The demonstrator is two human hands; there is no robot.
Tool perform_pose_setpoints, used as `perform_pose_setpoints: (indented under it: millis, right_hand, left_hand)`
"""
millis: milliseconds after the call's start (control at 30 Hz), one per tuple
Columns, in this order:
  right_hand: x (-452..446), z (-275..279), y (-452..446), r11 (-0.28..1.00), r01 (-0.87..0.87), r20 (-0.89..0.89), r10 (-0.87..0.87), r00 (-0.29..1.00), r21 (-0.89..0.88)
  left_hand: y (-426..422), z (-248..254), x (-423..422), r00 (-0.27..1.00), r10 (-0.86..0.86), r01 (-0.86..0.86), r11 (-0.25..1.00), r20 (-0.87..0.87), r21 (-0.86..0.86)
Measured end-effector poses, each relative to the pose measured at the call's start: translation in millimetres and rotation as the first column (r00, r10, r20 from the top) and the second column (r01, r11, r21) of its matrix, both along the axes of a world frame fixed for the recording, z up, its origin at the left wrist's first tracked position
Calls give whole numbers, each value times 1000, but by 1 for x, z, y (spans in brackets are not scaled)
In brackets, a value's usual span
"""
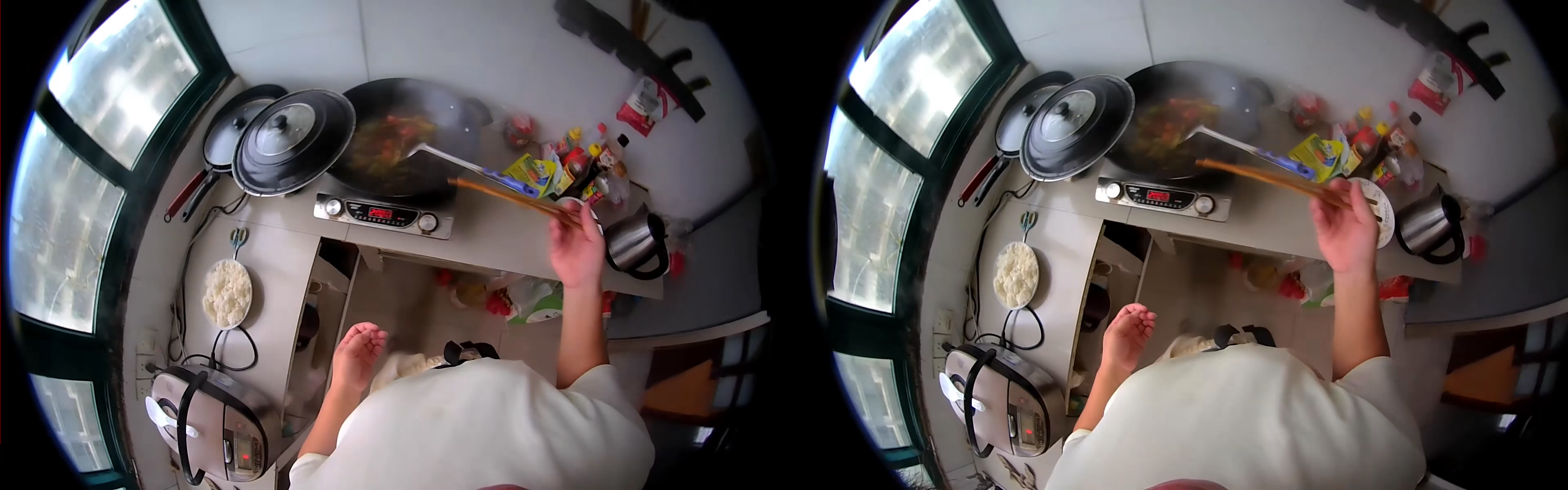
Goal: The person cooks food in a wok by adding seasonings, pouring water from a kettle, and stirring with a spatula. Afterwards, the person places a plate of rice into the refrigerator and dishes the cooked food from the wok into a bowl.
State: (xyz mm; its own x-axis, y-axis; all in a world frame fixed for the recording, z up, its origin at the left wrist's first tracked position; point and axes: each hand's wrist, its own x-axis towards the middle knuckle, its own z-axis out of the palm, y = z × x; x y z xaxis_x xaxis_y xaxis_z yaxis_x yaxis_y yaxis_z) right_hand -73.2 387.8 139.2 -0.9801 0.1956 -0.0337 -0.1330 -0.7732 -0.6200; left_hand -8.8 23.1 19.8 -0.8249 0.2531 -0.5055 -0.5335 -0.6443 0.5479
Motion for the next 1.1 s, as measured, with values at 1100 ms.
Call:
perform_pose_setpoints:
  millis: [1100]
  right_hand:
    - [99, -147, 298, -254, 68, -97, -100, 990, 965]
  left_hand:
    - [279, 53, 104, 973, -229, 214, 926, -14, -311]
